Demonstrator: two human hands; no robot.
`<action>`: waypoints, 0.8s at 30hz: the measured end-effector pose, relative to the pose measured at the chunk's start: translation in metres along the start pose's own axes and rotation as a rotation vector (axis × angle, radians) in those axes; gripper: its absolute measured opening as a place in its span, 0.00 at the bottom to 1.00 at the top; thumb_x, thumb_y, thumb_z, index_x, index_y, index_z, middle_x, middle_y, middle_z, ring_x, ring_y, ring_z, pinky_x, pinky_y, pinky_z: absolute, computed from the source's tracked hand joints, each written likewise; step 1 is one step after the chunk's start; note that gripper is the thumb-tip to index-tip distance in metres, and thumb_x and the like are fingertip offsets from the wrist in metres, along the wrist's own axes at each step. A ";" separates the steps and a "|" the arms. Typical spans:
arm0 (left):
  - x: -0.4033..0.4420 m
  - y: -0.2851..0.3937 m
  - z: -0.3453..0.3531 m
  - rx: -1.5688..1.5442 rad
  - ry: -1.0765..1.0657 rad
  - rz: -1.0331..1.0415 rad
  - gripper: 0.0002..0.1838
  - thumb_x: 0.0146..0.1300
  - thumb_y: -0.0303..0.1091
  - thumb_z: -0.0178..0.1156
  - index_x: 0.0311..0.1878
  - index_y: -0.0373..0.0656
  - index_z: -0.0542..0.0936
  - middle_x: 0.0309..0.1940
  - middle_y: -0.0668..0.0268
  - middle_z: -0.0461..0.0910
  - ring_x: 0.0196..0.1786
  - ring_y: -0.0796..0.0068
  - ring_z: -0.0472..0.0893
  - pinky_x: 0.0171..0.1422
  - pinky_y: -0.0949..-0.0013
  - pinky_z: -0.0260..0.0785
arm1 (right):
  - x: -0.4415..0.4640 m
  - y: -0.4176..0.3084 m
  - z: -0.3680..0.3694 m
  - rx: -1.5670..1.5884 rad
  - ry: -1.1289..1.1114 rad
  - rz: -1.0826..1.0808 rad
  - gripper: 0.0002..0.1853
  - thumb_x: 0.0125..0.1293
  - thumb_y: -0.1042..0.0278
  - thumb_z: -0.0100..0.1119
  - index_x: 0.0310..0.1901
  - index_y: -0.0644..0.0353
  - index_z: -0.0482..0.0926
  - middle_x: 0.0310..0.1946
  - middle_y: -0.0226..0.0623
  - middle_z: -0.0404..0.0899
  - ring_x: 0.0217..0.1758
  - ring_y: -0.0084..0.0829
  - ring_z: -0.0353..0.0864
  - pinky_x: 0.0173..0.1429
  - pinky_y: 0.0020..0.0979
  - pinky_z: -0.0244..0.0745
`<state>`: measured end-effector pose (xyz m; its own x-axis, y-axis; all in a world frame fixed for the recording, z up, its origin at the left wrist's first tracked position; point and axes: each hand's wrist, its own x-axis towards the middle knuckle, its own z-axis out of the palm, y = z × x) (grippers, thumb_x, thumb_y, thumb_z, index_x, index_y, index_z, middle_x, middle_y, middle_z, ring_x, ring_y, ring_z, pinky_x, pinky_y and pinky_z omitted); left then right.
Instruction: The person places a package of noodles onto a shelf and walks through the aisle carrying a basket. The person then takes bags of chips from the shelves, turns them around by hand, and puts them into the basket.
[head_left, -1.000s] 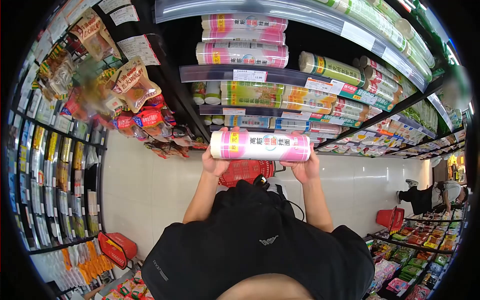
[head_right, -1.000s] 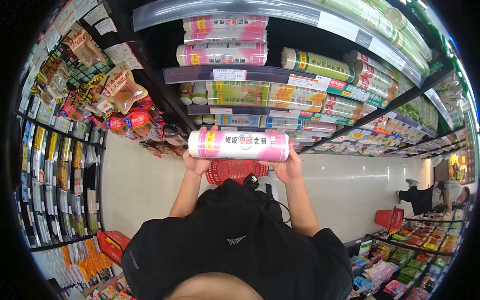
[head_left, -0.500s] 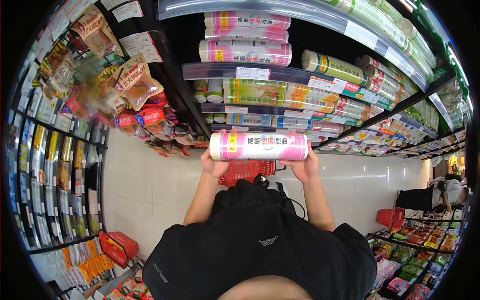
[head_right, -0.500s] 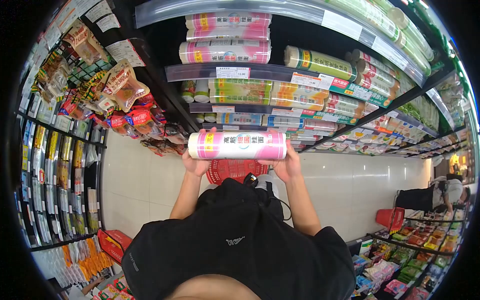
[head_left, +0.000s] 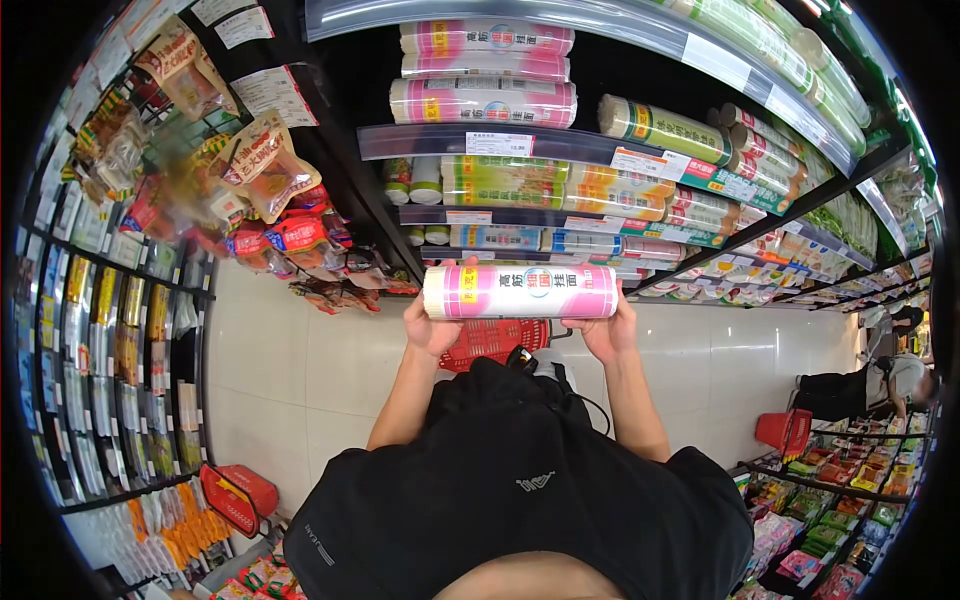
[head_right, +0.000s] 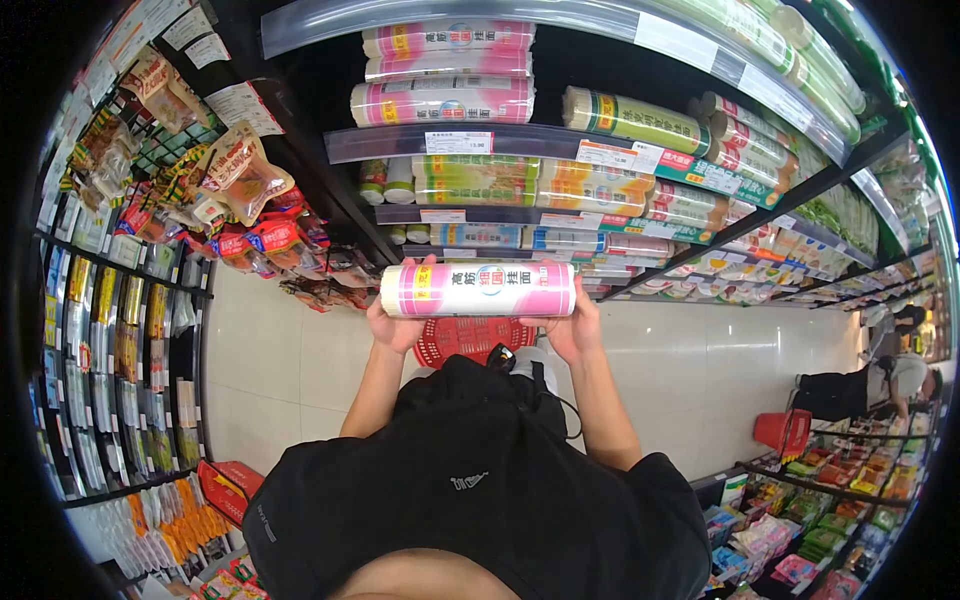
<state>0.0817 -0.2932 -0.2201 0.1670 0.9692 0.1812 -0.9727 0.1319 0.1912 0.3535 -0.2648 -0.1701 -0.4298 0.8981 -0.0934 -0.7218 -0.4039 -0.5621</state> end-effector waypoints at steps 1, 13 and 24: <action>0.000 -0.001 0.001 0.004 0.000 -0.001 0.30 0.61 0.42 0.51 0.66 0.42 0.62 0.71 0.53 0.50 0.72 0.56 0.54 0.73 0.51 0.48 | 0.000 0.000 -0.001 0.003 0.002 -0.002 0.31 0.71 0.46 0.36 0.66 0.62 0.56 0.60 0.48 0.67 0.54 0.47 0.76 0.47 0.47 0.81; 0.005 0.008 -0.003 0.216 -0.023 -0.004 0.30 0.63 0.43 0.51 0.65 0.36 0.61 0.68 0.53 0.56 0.69 0.55 0.59 0.71 0.51 0.53 | -0.002 -0.002 -0.015 0.039 0.006 -0.010 0.28 0.71 0.50 0.37 0.64 0.63 0.59 0.60 0.49 0.66 0.55 0.48 0.75 0.46 0.48 0.81; 0.012 0.005 0.001 0.166 0.020 0.026 0.27 0.63 0.33 0.48 0.64 0.34 0.62 0.68 0.50 0.57 0.69 0.56 0.61 0.70 0.53 0.55 | -0.001 -0.004 -0.014 0.068 -0.008 -0.038 0.28 0.71 0.51 0.36 0.62 0.67 0.61 0.57 0.49 0.69 0.55 0.47 0.75 0.46 0.49 0.81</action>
<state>0.0786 -0.2808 -0.2163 0.1372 0.9759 0.1697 -0.9362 0.0718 0.3441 0.3643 -0.2617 -0.1795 -0.4057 0.9116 -0.0661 -0.7727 -0.3807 -0.5079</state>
